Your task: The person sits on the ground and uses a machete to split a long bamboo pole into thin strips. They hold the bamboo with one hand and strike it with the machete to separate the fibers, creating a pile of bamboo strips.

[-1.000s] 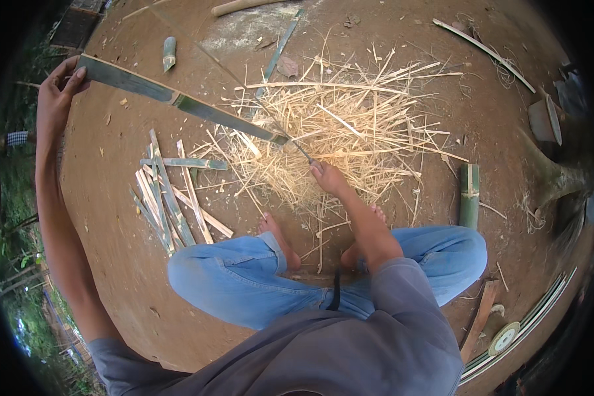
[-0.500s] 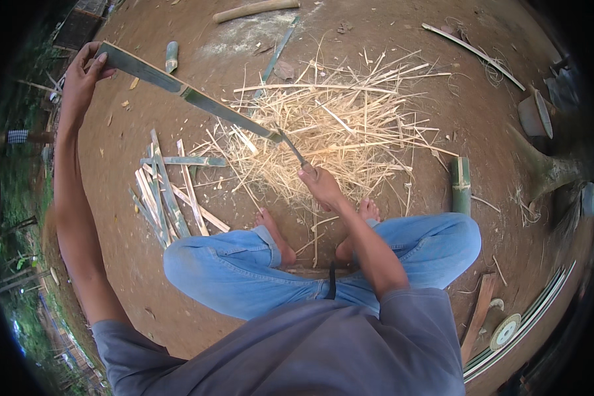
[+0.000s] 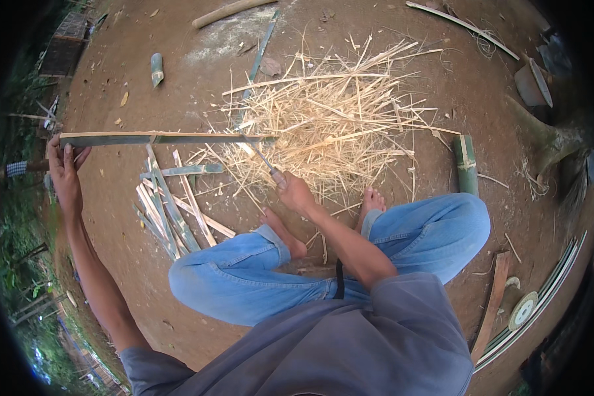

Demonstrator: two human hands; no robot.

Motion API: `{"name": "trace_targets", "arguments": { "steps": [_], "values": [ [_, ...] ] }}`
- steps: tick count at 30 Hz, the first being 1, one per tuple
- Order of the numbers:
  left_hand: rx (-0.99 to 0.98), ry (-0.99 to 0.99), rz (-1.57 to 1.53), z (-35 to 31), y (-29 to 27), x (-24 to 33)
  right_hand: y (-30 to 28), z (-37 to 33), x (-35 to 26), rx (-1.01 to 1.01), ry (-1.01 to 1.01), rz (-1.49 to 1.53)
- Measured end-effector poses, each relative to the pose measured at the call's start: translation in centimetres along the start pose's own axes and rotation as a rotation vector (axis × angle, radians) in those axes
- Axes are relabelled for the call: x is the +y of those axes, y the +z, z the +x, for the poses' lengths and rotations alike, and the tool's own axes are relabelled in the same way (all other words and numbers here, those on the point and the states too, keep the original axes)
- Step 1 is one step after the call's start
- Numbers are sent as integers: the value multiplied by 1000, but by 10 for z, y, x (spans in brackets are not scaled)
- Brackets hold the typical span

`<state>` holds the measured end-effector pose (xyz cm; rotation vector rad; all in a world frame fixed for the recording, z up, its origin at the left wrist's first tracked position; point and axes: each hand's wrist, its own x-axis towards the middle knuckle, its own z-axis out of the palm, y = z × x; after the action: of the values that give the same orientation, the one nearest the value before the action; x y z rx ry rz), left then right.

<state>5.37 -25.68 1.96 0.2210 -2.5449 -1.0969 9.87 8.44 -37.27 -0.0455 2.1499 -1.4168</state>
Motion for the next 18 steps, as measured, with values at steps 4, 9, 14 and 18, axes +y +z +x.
{"name": "trace_targets", "arguments": {
  "steps": [4, 9, 14, 18],
  "values": [
    [-26, 54, -36, 11, 8, 2, -1, 16, 21, 64, 30, -33],
    [12, 33, 15, 17, 5, -3, -4, 11, 2, -8, 18, -27],
    [-3, 24, 36, 26, 10, 7, -8, 33, 34, 121, 26, -45],
    [23, -19, 38, 17, -2, -12, -12, 16, 6, -19, -10, -113]
  ]
}}
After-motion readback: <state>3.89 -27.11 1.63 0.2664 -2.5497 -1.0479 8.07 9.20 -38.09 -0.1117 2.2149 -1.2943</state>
